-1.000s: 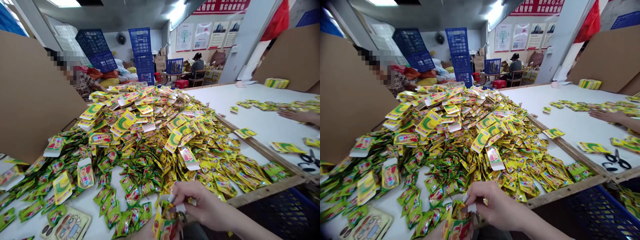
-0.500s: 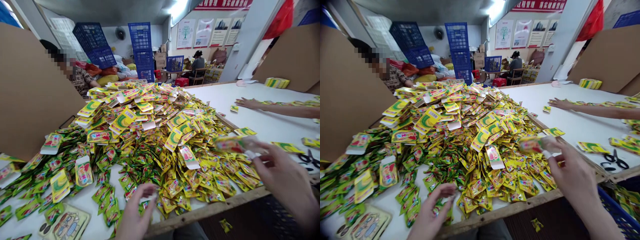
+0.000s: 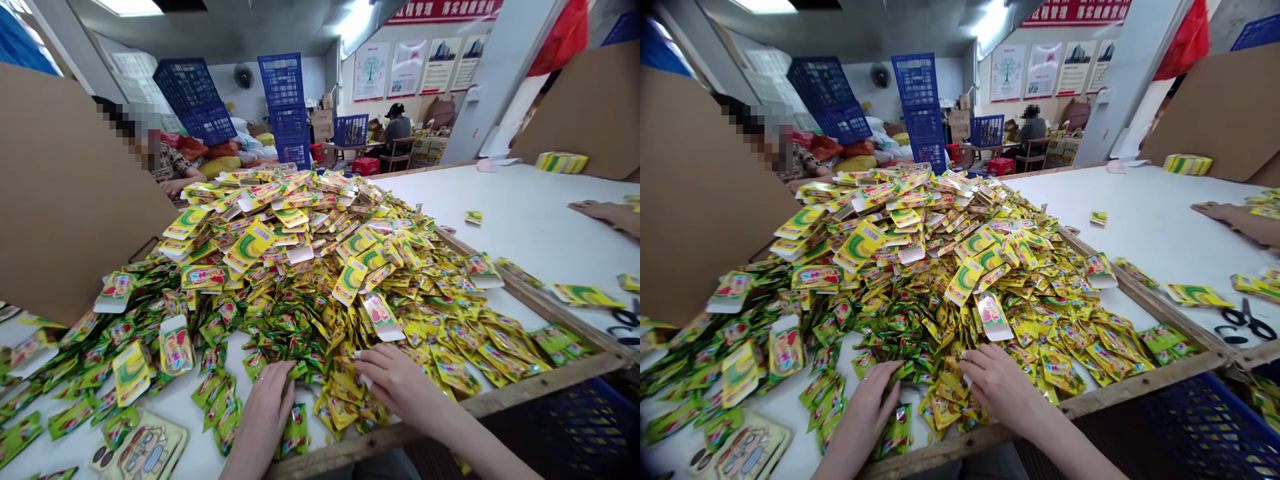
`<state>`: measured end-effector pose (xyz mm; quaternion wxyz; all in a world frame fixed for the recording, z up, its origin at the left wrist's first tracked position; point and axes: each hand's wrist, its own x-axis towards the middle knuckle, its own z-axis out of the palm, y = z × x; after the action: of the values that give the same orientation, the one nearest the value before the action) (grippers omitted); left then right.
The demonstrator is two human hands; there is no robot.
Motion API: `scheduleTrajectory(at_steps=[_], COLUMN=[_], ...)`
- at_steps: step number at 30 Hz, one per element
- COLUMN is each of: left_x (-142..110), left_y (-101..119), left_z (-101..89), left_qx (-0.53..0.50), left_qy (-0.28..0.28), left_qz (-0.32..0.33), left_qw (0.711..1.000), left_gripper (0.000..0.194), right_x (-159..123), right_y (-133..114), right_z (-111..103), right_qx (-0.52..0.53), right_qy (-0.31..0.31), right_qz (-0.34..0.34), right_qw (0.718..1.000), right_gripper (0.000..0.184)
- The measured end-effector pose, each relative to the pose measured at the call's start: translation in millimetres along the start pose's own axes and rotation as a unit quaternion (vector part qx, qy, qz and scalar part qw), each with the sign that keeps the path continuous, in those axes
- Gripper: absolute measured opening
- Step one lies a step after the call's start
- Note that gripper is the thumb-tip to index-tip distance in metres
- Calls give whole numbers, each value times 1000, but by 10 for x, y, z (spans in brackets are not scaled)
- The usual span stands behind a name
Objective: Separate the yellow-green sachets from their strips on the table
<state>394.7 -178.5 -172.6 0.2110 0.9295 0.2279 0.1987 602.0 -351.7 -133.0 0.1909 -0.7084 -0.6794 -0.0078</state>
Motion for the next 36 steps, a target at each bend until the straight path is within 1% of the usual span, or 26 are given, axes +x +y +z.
scheduleTrajectory(at_steps=[2,4,5,6,7,8,10,11,13,14,15,16,18,19,20,21,22,23,24,25,27,29,31,32,34,36], left_x=[10,27,39,53,68,82,100,102,92,85,80,78,86,95,106,119,136,160,196,251,435,728,1091,1277,1611,1864], left_y=[55,152,211,271,330,384,463,486,502,502,502,507,550,590,644,707,775,845,910,968,1052,1104,1147,1173,1239,1324], left_z=[-60,-108,-130,-151,-174,-199,-249,-272,-299,-301,-296,-284,-245,-222,-197,-173,-151,-134,-123,-119,-132,-143,-108,-63,73,223], left_qx=[-61,-141,-191,-248,-308,-368,-467,-504,-557,-570,-571,-561,-511,-479,-450,-426,-402,-378,-355,-332,-278,-204,-93,-30,65,110], left_qy=[15,25,19,3,-22,-53,-103,-118,-134,-139,-144,-146,-137,-128,-115,-107,-101,-104,-113,-123,-135,-131,-128,-130,-145,-177], left_qz=[-38,-111,-153,-188,-213,-227,-238,-242,-247,-242,-234,-222,-196,-178,-157,-133,-106,-74,-39,-1,72,129,201,256,344,399], left_qw=[997,983,969,950,927,900,845,821,782,773,774,784,826,850,871,889,904,917,927,935,948,962,967,957,925,893], left_gripper=[29,32,34,37,41,44,49,50,52,53,52,51,44,40,35,31,28,26,25,26,30,36,45,50,54,40], right_x=[-32,-52,-49,-34,-7,28,104,133,150,135,104,62,-37,-85,-126,-157,-180,-196,-210,-226,-280,-370,-480,-531,-615,-673], right_y=[9,-53,-105,-164,-226,-283,-366,-386,-380,-361,-336,-312,-286,-290,-306,-331,-357,-379,-388,-380,-305,-176,-48,1,55,64], right_z=[-15,-31,-44,-65,-92,-124,-186,-208,-223,-217,-205,-189,-156,-142,-131,-124,-121,-121,-123,-128,-145,-166,-184,-187,-178,-151], right_qx=[6,-11,-23,-33,-42,-47,-54,-59,-73,-77,-76,-63,21,98,195,300,398,476,535,574,610,609,578,562,546,551], right_qy=[88,186,223,243,243,226,163,137,105,95,89,82,84,95,111,121,120,107,85,66,55,112,182,205,217,210], right_qz=[5,-4,-31,-76,-133,-196,-299,-323,-333,-332,-327,-325,-288,-238,-165,-75,16,97,156,199,258,300,334,343,347,339], right_qw=[996,982,974,966,960,953,939,935,934,935,938,940,954,962,960,943,910,867,826,791,747,725,722,725,731,733], right_gripper=[33,36,38,38,37,35,29,27,25,26,26,27,37,46,56,64,67,65,58,49,33,31,31,31,34,39])
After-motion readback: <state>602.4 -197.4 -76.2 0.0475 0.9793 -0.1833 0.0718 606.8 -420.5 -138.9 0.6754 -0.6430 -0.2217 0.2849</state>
